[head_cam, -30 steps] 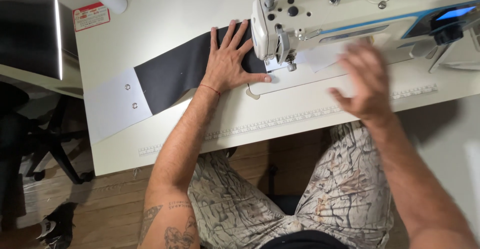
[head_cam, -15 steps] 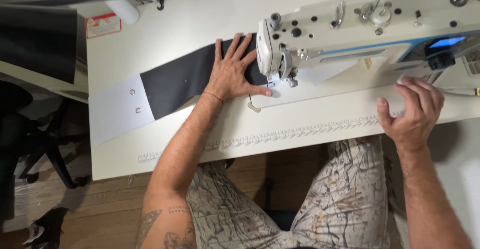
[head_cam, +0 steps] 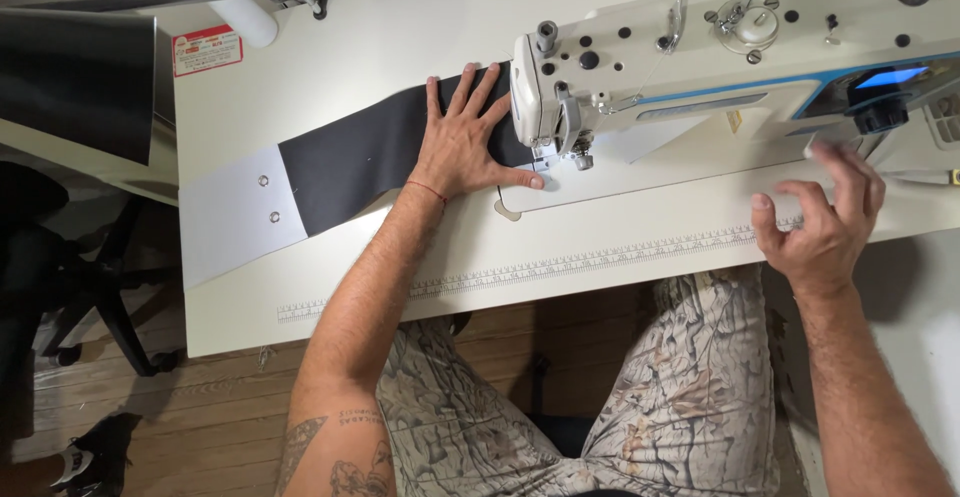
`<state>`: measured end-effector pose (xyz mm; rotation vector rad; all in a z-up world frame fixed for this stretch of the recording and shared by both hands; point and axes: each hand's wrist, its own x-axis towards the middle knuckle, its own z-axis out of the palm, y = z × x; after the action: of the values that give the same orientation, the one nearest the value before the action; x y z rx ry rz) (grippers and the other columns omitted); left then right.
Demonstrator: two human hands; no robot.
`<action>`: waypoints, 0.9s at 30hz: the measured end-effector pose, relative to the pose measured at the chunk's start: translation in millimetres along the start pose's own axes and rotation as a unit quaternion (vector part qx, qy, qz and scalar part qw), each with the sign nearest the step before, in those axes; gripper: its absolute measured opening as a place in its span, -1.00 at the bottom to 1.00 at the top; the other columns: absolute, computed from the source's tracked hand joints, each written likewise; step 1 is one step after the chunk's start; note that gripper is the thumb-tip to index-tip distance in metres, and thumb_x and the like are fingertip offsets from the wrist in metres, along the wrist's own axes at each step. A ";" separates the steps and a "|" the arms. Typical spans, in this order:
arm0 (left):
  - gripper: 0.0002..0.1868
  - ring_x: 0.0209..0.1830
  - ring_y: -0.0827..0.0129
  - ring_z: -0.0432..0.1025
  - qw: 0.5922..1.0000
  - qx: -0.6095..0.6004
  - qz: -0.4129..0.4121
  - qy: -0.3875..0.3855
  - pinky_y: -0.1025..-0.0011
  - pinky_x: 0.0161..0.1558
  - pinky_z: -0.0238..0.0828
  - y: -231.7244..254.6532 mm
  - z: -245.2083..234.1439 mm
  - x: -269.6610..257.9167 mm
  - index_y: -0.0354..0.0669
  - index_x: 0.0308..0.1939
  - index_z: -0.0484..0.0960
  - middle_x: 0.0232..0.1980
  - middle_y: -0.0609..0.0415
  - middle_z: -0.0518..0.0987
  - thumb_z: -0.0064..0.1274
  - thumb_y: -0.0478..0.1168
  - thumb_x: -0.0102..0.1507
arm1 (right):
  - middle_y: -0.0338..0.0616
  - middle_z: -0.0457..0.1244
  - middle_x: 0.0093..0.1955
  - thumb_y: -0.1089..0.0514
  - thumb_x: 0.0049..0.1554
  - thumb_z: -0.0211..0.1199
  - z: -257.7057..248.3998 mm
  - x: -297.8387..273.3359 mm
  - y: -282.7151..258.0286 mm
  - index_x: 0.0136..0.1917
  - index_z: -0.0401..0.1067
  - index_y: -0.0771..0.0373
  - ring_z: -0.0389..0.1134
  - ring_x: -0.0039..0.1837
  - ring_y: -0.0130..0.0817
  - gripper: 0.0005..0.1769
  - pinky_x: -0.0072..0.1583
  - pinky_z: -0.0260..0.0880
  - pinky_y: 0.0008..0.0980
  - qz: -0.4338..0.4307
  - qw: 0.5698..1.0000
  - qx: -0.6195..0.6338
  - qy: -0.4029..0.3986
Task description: Trimming leather pieces with scissors and aligning them with paper templates at a sewing station.
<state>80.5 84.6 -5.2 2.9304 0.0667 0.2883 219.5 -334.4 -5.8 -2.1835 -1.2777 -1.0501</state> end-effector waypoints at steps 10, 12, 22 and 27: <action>0.41 0.68 -0.08 -0.21 1.000 0.004 -0.024 -0.003 -0.51 0.44 -0.53 2.6 -1.9 -3.8 0.16 0.62 0.09 0.67 -0.06 0.03 -0.23 0.86 -0.12 | 0.37 0.36 0.36 0.06 0.36 0.13 -2.8 2.5 -7.8 -0.33 0.51 0.40 0.28 0.43 0.25 -0.50 0.47 0.25 -0.02 0.007 1.000 -0.008 0.006; 0.42 0.68 -0.08 -0.21 1.000 0.004 -0.023 -0.001 -0.52 0.43 -0.50 3.5 -3.5 -1.1 0.16 0.62 0.06 0.67 -0.06 0.04 -0.22 0.87 -0.13 | 0.38 0.36 0.35 0.05 0.35 0.12 -3.6 3.6 -7.0 -0.35 0.50 0.40 0.26 0.44 0.23 -0.48 0.48 0.24 -0.04 0.004 1.000 -0.010 0.009; 0.41 0.68 -0.04 -0.18 0.999 0.016 -0.032 0.014 -0.52 0.44 -0.46 3.2 2.1 -2.8 0.19 0.61 0.11 0.67 -0.03 0.05 -0.22 0.88 -0.13 | 0.12 0.59 0.15 0.15 0.43 0.19 5.2 -21.1 10.3 -0.52 0.21 0.26 0.23 -0.17 -0.11 -0.34 -0.02 0.20 -0.21 0.017 0.999 -0.047 0.001; 0.44 0.68 -0.05 -0.19 0.999 0.026 -0.038 0.013 -0.52 0.44 -0.51 1.9 5.0 -3.9 0.19 0.63 0.05 0.67 -0.05 0.04 -0.23 0.90 -0.14 | 0.39 0.34 0.44 0.13 0.34 0.16 3.1 -14.3 2.7 -0.32 0.52 0.48 0.38 -0.05 0.08 -0.53 0.03 0.41 -0.06 0.020 1.000 0.003 0.006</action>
<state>77.7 81.6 -10.4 2.9675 0.1921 0.3166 218.8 -341.8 -18.7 -2.1864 -1.2247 -1.0416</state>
